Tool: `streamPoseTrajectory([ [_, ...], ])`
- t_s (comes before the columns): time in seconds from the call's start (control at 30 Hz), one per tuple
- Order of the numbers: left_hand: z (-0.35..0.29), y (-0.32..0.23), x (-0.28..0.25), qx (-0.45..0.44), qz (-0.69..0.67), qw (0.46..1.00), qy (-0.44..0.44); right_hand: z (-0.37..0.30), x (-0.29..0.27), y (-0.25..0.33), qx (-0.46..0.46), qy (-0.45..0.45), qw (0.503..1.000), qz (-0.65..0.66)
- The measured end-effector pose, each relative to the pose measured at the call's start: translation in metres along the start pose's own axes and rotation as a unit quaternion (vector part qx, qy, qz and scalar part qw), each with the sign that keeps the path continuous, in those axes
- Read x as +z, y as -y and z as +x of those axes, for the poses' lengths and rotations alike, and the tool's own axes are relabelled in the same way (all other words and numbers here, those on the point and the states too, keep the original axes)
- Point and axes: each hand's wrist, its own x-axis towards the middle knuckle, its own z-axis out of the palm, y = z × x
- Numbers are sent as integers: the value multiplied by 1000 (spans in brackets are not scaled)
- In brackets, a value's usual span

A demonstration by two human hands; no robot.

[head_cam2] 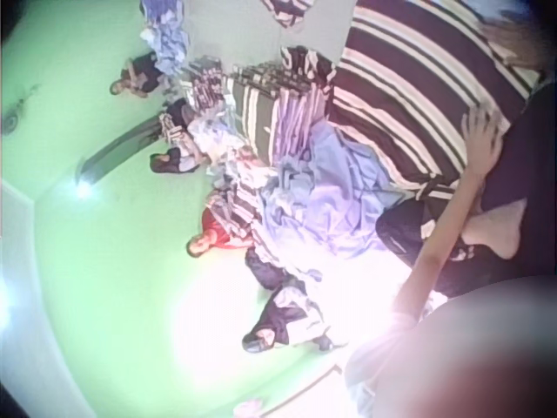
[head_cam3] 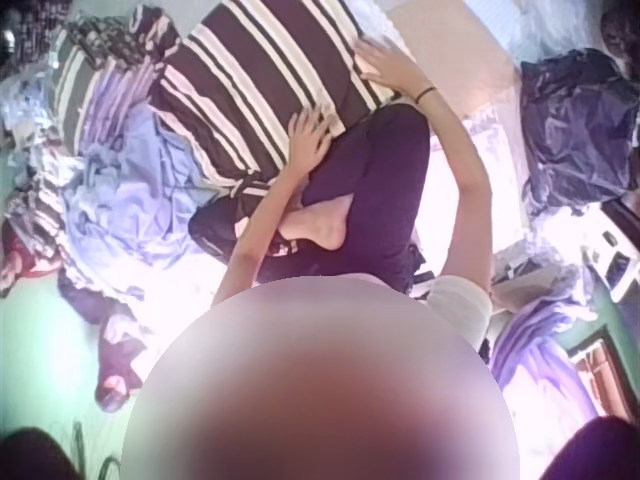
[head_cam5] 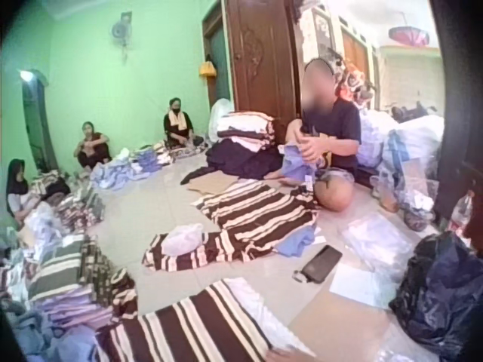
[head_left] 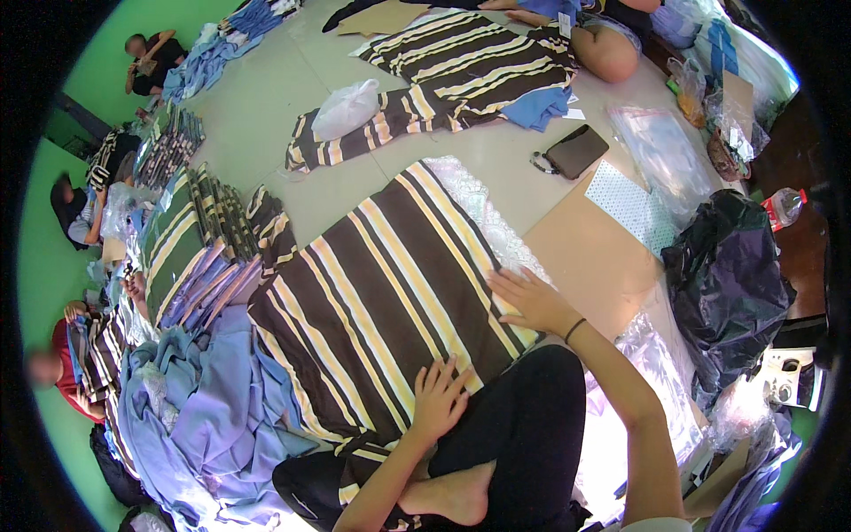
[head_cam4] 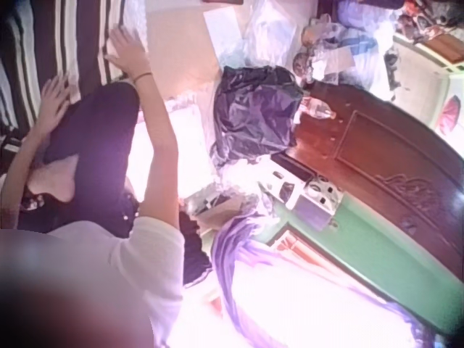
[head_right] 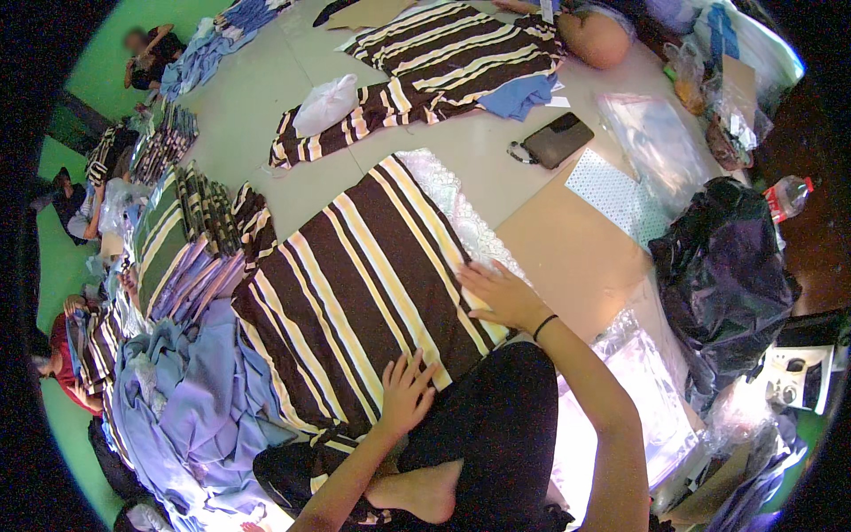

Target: The person folds a striped garment on a cardboard template, places it into a clear plastic bag, and seals it. They repeat this process with another garment, stacking the finished packages on the floor.

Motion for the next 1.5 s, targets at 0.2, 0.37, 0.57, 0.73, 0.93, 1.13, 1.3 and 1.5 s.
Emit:
streamPoseTrajectory([
  [0.2, 2, 6, 1, -44, 5, 999, 2, -29, -27, 30, 136, -42, 970, 197],
  [0.37, -3, -6, -1, -43, -36, 998, -34, -110, -50, 119, 204, -84, 956, 191],
  [0.57, -46, -44, -23, -65, -274, 953, 111, -204, -47, 207, 336, -118, 898, 257],
  [0.73, -82, -74, -41, 20, -195, 975, 103, -273, -22, 257, 379, -129, 818, 413],
  [0.93, -119, -107, -38, 110, 11, 983, 144, -341, 3, 287, 418, -48, 839, 345],
  [1.13, -119, -101, -39, 164, -1, 971, 174, -387, 14, 301, 543, -11, 797, 262],
  [1.3, -121, -102, -34, 157, -12, 976, 151, -394, 26, 312, 537, -20, 805, 253],
  [1.5, -122, -100, -32, 154, -11, 976, 152, -402, 38, 323, 355, 177, 897, 194],
])
